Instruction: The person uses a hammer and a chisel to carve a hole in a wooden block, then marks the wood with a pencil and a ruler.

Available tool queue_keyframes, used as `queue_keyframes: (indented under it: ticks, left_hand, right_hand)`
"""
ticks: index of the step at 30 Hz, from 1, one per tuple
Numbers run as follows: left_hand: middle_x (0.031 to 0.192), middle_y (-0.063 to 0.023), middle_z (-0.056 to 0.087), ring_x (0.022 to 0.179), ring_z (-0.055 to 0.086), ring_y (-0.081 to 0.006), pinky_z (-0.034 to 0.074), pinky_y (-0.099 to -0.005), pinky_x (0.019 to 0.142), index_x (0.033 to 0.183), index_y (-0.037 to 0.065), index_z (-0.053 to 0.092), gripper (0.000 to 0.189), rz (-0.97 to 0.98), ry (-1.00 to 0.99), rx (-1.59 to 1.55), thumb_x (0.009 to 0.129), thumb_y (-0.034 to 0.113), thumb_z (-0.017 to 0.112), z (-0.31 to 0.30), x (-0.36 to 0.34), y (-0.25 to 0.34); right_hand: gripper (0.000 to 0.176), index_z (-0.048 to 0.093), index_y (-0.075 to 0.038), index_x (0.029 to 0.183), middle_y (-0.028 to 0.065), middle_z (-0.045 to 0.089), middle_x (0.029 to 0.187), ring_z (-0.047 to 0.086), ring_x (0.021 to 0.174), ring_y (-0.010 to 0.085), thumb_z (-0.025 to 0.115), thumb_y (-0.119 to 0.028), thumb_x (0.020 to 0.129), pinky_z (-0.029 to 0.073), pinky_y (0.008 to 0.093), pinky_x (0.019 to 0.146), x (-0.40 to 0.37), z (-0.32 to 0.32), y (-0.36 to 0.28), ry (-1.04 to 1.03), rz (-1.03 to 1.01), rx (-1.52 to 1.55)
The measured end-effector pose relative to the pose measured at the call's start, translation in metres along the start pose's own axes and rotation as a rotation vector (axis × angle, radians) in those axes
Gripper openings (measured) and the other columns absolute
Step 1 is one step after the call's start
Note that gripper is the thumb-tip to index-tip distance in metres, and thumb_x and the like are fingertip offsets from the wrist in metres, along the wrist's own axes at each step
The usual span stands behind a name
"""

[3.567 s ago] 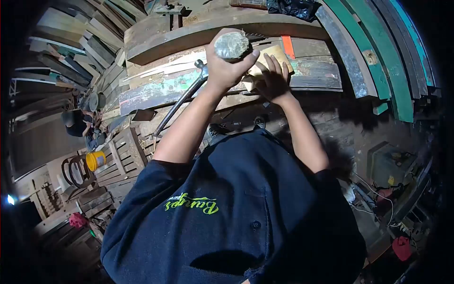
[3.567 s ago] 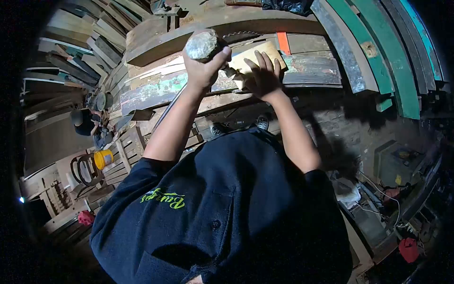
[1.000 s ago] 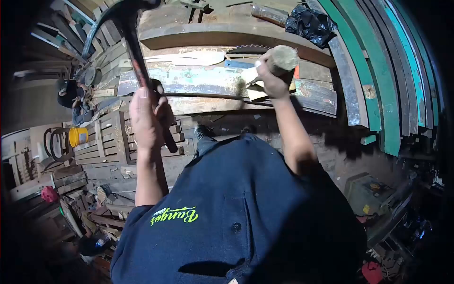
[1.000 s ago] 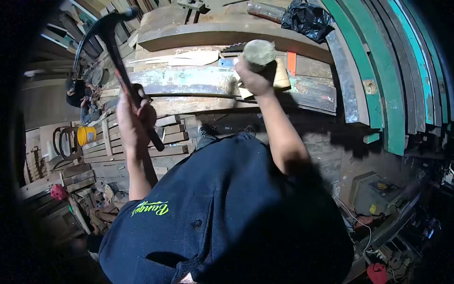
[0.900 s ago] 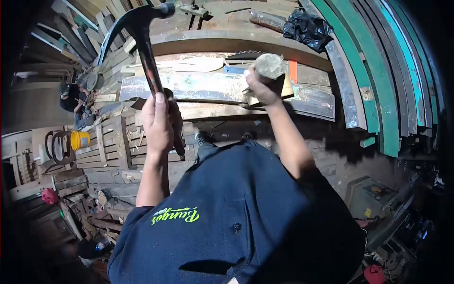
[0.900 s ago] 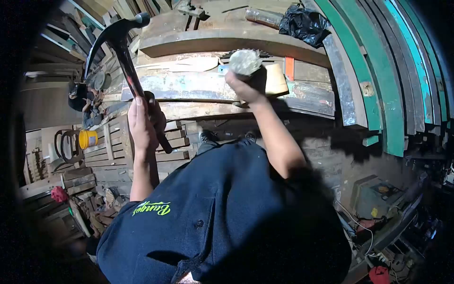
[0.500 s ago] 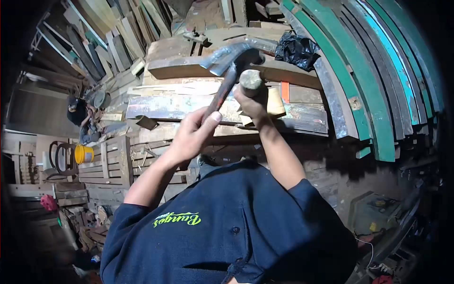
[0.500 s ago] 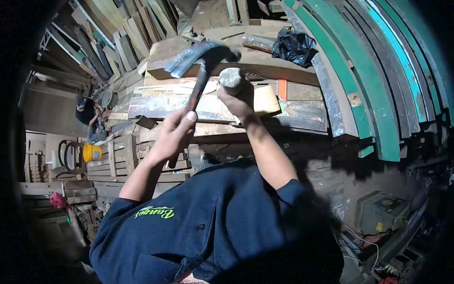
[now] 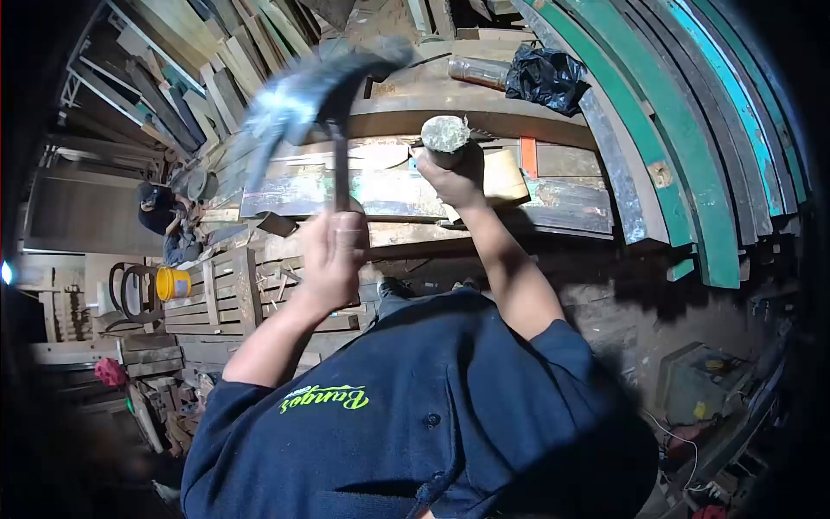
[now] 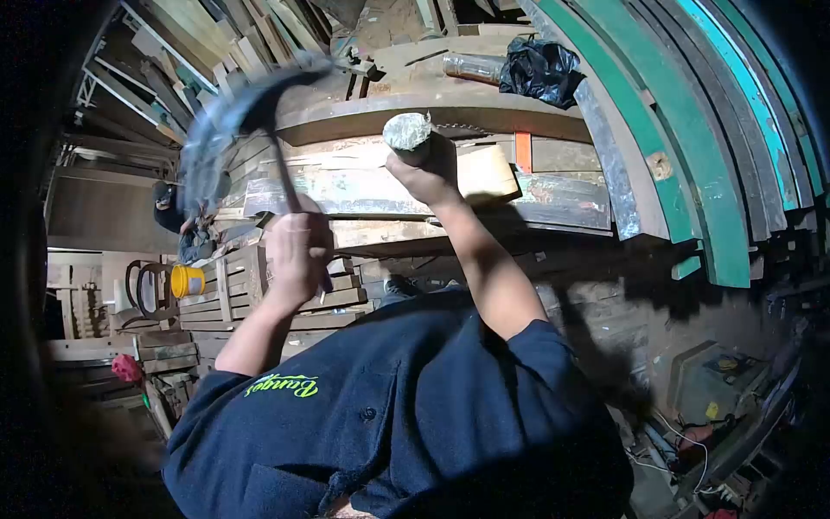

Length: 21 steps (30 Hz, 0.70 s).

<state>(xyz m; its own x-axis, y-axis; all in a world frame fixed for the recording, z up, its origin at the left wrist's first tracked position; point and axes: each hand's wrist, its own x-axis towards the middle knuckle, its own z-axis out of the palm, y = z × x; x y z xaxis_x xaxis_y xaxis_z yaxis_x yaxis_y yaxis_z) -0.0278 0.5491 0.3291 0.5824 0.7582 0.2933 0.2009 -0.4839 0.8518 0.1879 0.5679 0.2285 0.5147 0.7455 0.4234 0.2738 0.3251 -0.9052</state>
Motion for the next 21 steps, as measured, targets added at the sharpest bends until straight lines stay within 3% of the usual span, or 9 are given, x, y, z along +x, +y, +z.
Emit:
queue_keyframes:
  ticks: [4, 5, 7, 8, 11, 13, 17, 19, 21]
  left_hand:
    - [0.06, 0.0058, 0.039, 0.05, 0.035, -0.0042, 0.027, -0.0238, 0.044, 0.076, 0.008, 0.047, 0.042, -0.48, -0.159, -0.22, 0.104, 0.039, 0.044, 0.011, -0.001, -0.011]
    - [0.06, 0.0058, 0.039, 0.05, 0.035, -0.004, 0.027, -0.0234, 0.044, 0.076, 0.008, 0.047, 0.042, -0.504, -0.163, -0.297, 0.103, 0.04, 0.044, 0.006, 0.003, -0.006]
    - [0.058, 0.0059, 0.038, 0.047, 0.034, -0.0037, 0.026, -0.022, 0.042, 0.076, 0.008, 0.048, 0.045, -0.374, -0.123, -0.352, 0.103, 0.045, 0.045, 0.001, 0.01, 0.009]
    - [0.057, 0.0048, 0.036, 0.045, 0.033, -0.0046, 0.025, -0.0226, 0.04, 0.076, 0.008, 0.045, 0.049, -0.318, -0.096, -0.382, 0.101, 0.05, 0.044, -0.002, 0.013, 0.018]
    - [0.054, 0.004, 0.032, 0.042, 0.029, -0.0054, 0.022, -0.0236, 0.037, 0.078, 0.01, 0.041, 0.053, -0.095, -0.025, -0.528, 0.097, 0.059, 0.046, -0.011, 0.021, 0.044]
    - [0.056, 0.003, 0.035, 0.043, 0.032, -0.0073, 0.026, -0.0238, 0.039, 0.078, 0.01, 0.042, 0.046, 0.004, 0.014, -0.638, 0.099, 0.05, 0.048, -0.003, 0.016, 0.038]
    - [0.06, 0.0041, 0.041, 0.049, 0.04, -0.007, 0.029, -0.0243, 0.044, 0.077, 0.008, 0.048, 0.041, -0.192, -0.155, -0.053, 0.105, 0.038, 0.042, 0.022, -0.008, -0.042]
    - [0.061, 0.0052, 0.039, 0.051, 0.039, -0.0049, 0.028, -0.0239, 0.044, 0.078, 0.008, 0.048, 0.042, -0.268, -0.162, -0.129, 0.104, 0.041, 0.044, 0.016, -0.001, -0.032]
    - [0.061, 0.0048, 0.04, 0.049, 0.037, -0.0047, 0.028, -0.0228, 0.043, 0.078, 0.007, 0.048, 0.043, -0.395, -0.151, -0.3, 0.103, 0.042, 0.045, 0.007, 0.004, -0.01]
  right_hand:
    - [0.021, 0.067, -0.006, 0.092, 0.0089, 0.07, 0.08, 0.067, 0.073, 0.0174, 0.073, -0.015, 0.074, 0.052, 0.0324, 0.068, -0.007, -0.002, 0.0, -0.029, 0.101, -0.012]
    - [0.02, 0.069, -0.006, 0.091, 0.0082, 0.07, 0.077, 0.067, 0.07, 0.018, 0.073, -0.017, 0.074, 0.052, 0.0326, 0.067, -0.002, 0.001, 0.003, 0.042, -0.106, -0.084]
    - [0.018, 0.07, -0.006, 0.088, 0.0071, 0.07, 0.076, 0.067, 0.069, 0.0169, 0.074, -0.018, 0.075, 0.052, 0.0316, 0.065, -0.004, 0.0, 0.007, 0.011, 0.067, 0.064]
    - [0.014, 0.069, -0.005, 0.084, 0.0059, 0.069, 0.075, 0.066, 0.068, 0.0143, 0.074, -0.015, 0.075, 0.052, 0.0296, 0.065, 0.0, -0.002, 0.008, 0.017, -0.024, -0.107]
    - [0.011, 0.068, -0.005, 0.082, 0.0042, 0.068, 0.074, 0.066, 0.069, 0.0141, 0.073, -0.011, 0.075, 0.052, 0.0293, 0.067, -0.004, 0.003, 0.02, 0.039, -0.05, 0.13]
    - [0.012, 0.068, -0.005, 0.083, 0.0029, 0.068, 0.077, 0.065, 0.07, 0.0131, 0.073, -0.011, 0.075, 0.051, 0.0288, 0.068, -0.004, 0.003, 0.019, 0.041, -0.079, 0.124]
    - [0.021, 0.067, -0.006, 0.091, 0.0044, 0.067, 0.079, 0.065, 0.071, 0.0124, 0.074, -0.009, 0.072, 0.051, 0.0282, 0.069, -0.006, -0.006, 0.018, -0.031, -0.063, -0.181]
    - [0.018, 0.067, -0.005, 0.088, 0.0027, 0.067, 0.077, 0.063, 0.07, 0.0102, 0.074, -0.009, 0.072, 0.051, 0.0272, 0.067, -0.004, -0.002, 0.02, 0.073, -0.138, -0.24]
    - [0.018, 0.066, -0.004, 0.088, 0.0022, 0.067, 0.079, 0.064, 0.072, 0.0115, 0.074, -0.01, 0.073, 0.051, 0.0284, 0.069, -0.008, -0.008, 0.016, 0.003, 0.034, 0.008]
